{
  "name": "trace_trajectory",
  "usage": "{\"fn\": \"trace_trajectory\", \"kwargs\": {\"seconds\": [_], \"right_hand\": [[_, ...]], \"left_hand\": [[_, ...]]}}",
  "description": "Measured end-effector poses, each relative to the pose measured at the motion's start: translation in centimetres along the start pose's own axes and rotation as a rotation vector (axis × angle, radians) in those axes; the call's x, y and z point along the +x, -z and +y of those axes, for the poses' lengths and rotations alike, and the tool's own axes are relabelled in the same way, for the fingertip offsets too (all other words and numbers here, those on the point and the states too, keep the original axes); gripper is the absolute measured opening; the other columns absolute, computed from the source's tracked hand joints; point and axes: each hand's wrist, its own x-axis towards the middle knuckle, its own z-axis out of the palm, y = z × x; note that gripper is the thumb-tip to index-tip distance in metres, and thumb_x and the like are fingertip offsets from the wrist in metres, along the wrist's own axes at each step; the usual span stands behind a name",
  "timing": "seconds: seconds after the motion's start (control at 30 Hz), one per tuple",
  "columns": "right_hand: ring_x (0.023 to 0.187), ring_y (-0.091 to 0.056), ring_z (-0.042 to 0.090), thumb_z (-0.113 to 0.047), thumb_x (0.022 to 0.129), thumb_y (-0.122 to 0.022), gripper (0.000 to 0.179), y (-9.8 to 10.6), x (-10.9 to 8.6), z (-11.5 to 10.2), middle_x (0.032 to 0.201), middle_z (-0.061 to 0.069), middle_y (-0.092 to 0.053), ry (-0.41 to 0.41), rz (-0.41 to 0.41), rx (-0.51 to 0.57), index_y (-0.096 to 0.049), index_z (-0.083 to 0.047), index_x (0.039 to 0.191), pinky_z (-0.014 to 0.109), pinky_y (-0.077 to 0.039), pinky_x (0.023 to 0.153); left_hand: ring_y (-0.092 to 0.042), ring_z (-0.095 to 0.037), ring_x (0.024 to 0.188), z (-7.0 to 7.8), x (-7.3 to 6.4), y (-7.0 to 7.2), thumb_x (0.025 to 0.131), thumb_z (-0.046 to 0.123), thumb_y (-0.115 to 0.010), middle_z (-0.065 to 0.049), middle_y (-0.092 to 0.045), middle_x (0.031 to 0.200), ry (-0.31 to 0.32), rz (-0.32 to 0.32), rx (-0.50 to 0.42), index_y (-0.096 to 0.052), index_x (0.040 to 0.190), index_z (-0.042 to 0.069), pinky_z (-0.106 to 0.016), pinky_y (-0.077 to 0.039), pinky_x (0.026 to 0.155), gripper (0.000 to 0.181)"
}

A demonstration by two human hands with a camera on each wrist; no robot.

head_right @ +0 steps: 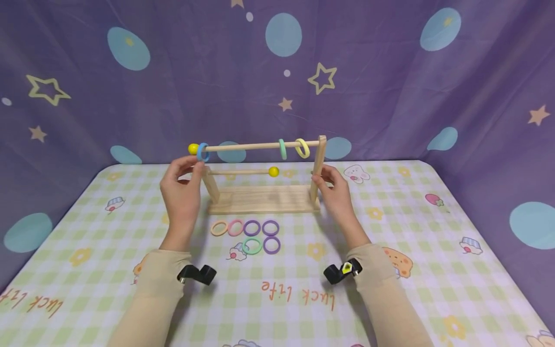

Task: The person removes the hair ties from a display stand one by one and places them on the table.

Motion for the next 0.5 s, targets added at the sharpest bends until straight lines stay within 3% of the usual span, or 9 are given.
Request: {"fn": "trace_trajectory", "kwargs": {"seconds": [0.5], "right_hand": [[0.111,-0.057,0.018,-0.013,0.1,-0.059,0.038,0.02,0.0,0.11,0.129,0.023,-0.061,0.005,-0.009,-0.008,-0.053,0.005,0.133,0.021,-0.049,0.086]], "left_hand": [[-0.061,-0.01,0.092,-0.14,0.45,0.55,0.093,0.012,-0.069,-0.006,-0.07,0.103,0.02,0.008,-0.043,-0.071,0.107,0.002,-0.022,-0.044,0.072,0.017]]}}
